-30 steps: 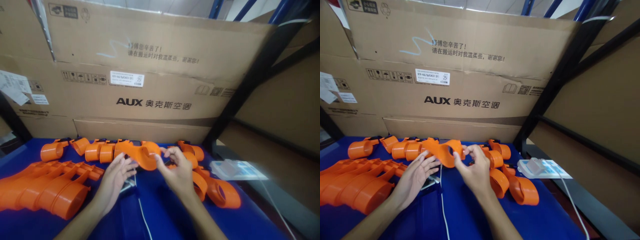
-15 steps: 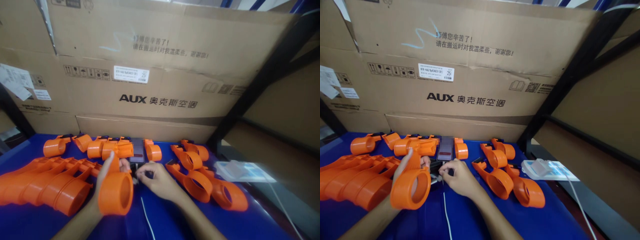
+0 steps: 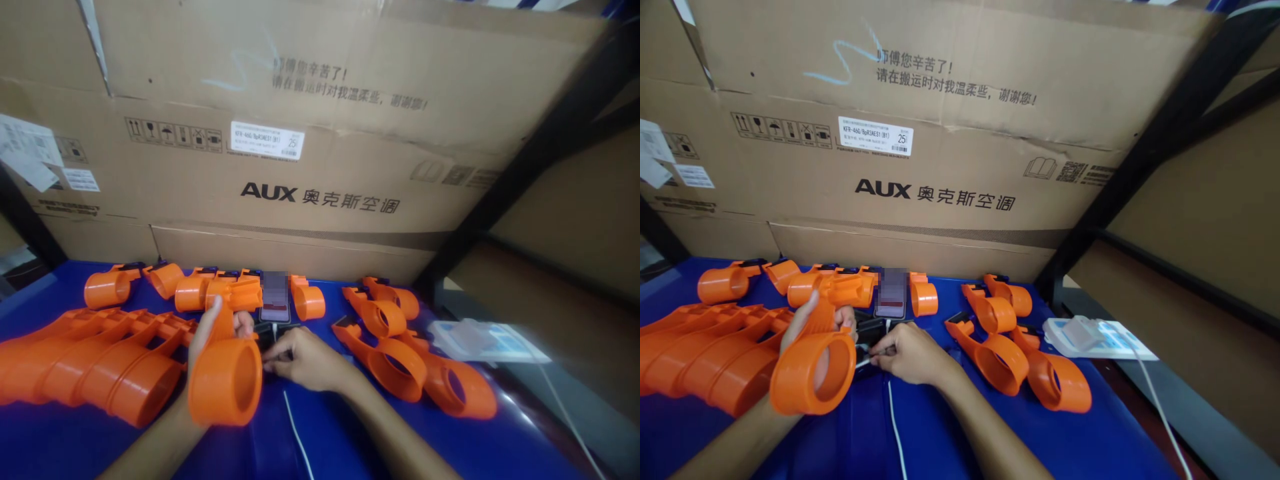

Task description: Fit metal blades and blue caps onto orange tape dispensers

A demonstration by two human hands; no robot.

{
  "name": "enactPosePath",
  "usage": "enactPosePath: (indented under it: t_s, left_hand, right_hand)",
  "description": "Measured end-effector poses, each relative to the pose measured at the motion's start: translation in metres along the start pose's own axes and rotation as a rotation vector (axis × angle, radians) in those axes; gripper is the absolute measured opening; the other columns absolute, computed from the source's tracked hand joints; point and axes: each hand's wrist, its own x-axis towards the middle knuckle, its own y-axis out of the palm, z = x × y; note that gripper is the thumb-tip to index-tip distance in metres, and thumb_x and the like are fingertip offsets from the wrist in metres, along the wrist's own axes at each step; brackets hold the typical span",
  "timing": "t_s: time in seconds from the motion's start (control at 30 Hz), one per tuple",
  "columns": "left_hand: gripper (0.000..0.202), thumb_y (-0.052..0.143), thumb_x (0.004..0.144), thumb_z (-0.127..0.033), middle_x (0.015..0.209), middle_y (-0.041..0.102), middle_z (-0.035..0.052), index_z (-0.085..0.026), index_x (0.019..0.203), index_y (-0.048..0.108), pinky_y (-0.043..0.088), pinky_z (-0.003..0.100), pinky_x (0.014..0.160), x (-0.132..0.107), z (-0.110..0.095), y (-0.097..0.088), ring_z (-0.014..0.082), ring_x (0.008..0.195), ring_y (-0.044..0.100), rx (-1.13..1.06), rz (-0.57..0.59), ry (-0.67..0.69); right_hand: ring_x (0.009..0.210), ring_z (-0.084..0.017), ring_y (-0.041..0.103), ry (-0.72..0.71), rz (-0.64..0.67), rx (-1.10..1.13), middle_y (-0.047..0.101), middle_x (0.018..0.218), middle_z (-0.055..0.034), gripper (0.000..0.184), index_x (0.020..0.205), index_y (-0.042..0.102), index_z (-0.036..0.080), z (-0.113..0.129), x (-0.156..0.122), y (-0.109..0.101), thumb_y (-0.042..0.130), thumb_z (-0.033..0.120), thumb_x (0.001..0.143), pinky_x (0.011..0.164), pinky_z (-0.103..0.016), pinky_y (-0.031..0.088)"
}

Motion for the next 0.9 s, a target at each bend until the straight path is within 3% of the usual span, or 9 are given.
enactPosePath:
  t_s: [0.23, 0.37, 0.47, 0.6, 0.73, 0.9]
  left_hand:
    - [0.045, 0.062, 0.088, -0.060, 0.052, 0.056, -0.0012, -0.018, 0.071, 0.062, 0.049, 0.023, 0.044, 0.003, 0.002, -0.001, 0.0123, 0.042, 0.055, -0.038, 0.052, -0.011]
    - [0.048, 0.067, 0.085, -0.058, 0.052, 0.060, 0.0004, -0.014, 0.067, 0.063, 0.051, 0.022, 0.045, 0.007, 0.002, -0.003, 0.0123, 0.042, 0.058, -0.024, 0.023, -0.019]
    - [0.051, 0.069, 0.081, -0.061, 0.052, 0.061, 0.0014, -0.014, 0.066, 0.063, 0.048, 0.022, 0.044, 0.008, 0.004, -0.001, 0.0128, 0.042, 0.059, 0.050, 0.000, -0.037]
    - [0.054, 0.067, 0.081, -0.067, 0.049, 0.061, 0.0014, -0.015, 0.065, 0.065, 0.043, 0.022, 0.042, 0.009, 0.012, 0.004, 0.0122, 0.039, 0.056, 0.263, -0.032, 0.004]
    - [0.059, 0.070, 0.073, -0.071, 0.047, 0.062, 0.0040, -0.015, 0.059, 0.063, 0.038, 0.021, 0.040, 0.011, 0.020, 0.008, 0.0118, 0.038, 0.054, 0.472, -0.089, 0.101]
    - [0.058, 0.070, 0.072, -0.074, 0.051, 0.065, 0.0035, -0.017, 0.064, 0.061, 0.033, 0.021, 0.041, 0.007, 0.025, 0.015, 0.0101, 0.040, 0.051, 0.557, -0.082, 0.117]
  right_hand:
    - [0.061, -0.012, 0.058, 0.013, -0.020, -0.021, 0.072, 0.071, 0.0014, 0.017, 0.084, 0.079, 0.021, 0.006, 0.002, -0.001, 0.064, 0.014, 0.084, 0.060, -0.022, 0.038]
    - [0.056, -0.011, 0.050, 0.019, -0.075, -0.019, 0.063, 0.063, 0.0032, 0.013, 0.080, 0.074, 0.020, 0.013, -0.001, -0.007, 0.063, 0.014, 0.085, 0.056, -0.022, 0.034]
    - [0.054, -0.010, 0.045, 0.020, -0.142, 0.004, 0.055, 0.060, 0.0054, 0.014, 0.076, 0.067, 0.020, 0.016, -0.008, -0.018, 0.060, 0.011, 0.083, 0.055, -0.021, 0.033]
    - [0.065, -0.013, 0.054, 0.023, -0.269, 0.062, 0.059, 0.072, 0.0027, 0.011, 0.077, 0.057, 0.021, 0.015, -0.020, -0.036, 0.056, 0.013, 0.085, 0.061, -0.023, 0.041]
    - [0.059, -0.013, 0.059, 0.039, -0.371, 0.304, 0.066, 0.075, -0.0007, 0.012, 0.082, 0.051, 0.022, 0.014, -0.030, -0.046, 0.051, 0.025, 0.094, 0.054, -0.023, 0.046]
    - [0.049, -0.009, 0.050, 0.037, -0.620, 0.592, 0.068, 0.066, -0.0006, 0.021, 0.088, 0.061, 0.019, 0.015, -0.033, -0.048, 0.066, 0.039, 0.092, 0.048, -0.021, 0.041]
